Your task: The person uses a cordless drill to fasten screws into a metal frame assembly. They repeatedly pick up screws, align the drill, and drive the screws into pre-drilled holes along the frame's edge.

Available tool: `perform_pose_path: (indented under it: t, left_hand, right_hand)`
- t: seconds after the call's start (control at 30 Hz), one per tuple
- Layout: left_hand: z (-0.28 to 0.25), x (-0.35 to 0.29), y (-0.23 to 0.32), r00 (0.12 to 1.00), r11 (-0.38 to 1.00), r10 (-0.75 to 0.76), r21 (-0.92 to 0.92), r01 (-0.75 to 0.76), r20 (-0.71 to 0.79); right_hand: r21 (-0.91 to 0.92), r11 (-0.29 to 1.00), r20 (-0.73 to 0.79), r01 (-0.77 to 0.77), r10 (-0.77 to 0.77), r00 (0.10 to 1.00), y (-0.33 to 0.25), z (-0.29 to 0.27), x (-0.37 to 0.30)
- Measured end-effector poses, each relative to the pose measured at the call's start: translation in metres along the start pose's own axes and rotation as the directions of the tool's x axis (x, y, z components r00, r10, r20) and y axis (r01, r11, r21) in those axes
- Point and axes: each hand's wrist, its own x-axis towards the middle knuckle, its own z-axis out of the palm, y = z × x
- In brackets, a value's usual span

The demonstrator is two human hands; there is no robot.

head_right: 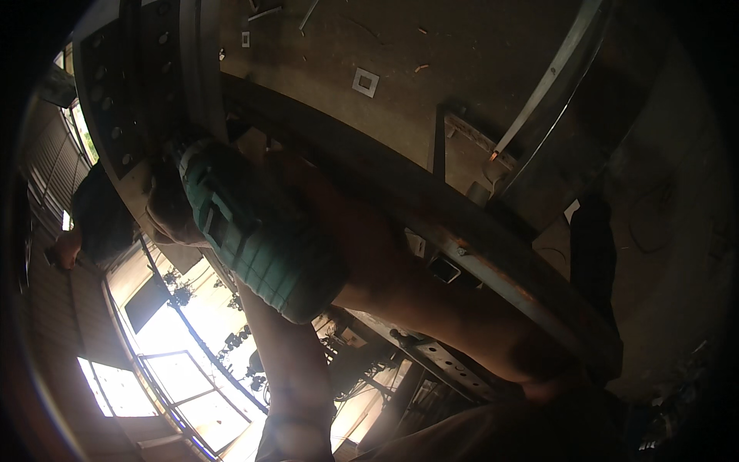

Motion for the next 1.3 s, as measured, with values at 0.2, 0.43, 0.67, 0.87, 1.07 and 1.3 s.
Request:
perform_pose_path:
  t: [0.2,0.43,0.67,0.87,1.07,1.3]
  left_hand:
    - [-0.002,-0.003,0.004,1.000,1.000,-0.005,0.001,0.005,0.005]
    - [-0.003,-0.001,0.006,0.998,0.996,-0.062,-0.067,0.064,0.030]
    - [-0.004,-0.002,0.008,0.998,0.998,-0.059,-0.037,0.060,0.025]
    - [0.000,-0.002,0.005,0.999,1.000,-0.010,-0.027,0.009,-0.038]
    - [-0.003,-0.004,0.006,0.994,0.988,-0.103,-0.110,0.107,0.044]
    - [-0.007,-0.001,0.012,0.980,0.955,-0.182,-0.221,0.196,0.083]
  right_hand:
    - [0.122,0.990,0.079,-0.065,0.055,0.995,-0.004,-0.003,-0.003]
    - [0.190,0.982,0.057,-0.014,0.003,0.998,-0.004,0.000,0.000]
    - [0.298,0.940,0.140,-0.168,0.131,0.981,-0.005,-0.005,-0.001]
    - [0.299,0.920,0.130,-0.253,0.224,0.966,-0.008,-0.003,-0.001]
    - [0.332,0.931,0.112,-0.150,0.119,0.986,-0.007,-0.005,0.000]
    - [0.345,0.926,0.107,-0.154,0.124,0.986,-0.007,-0.007,-0.004]
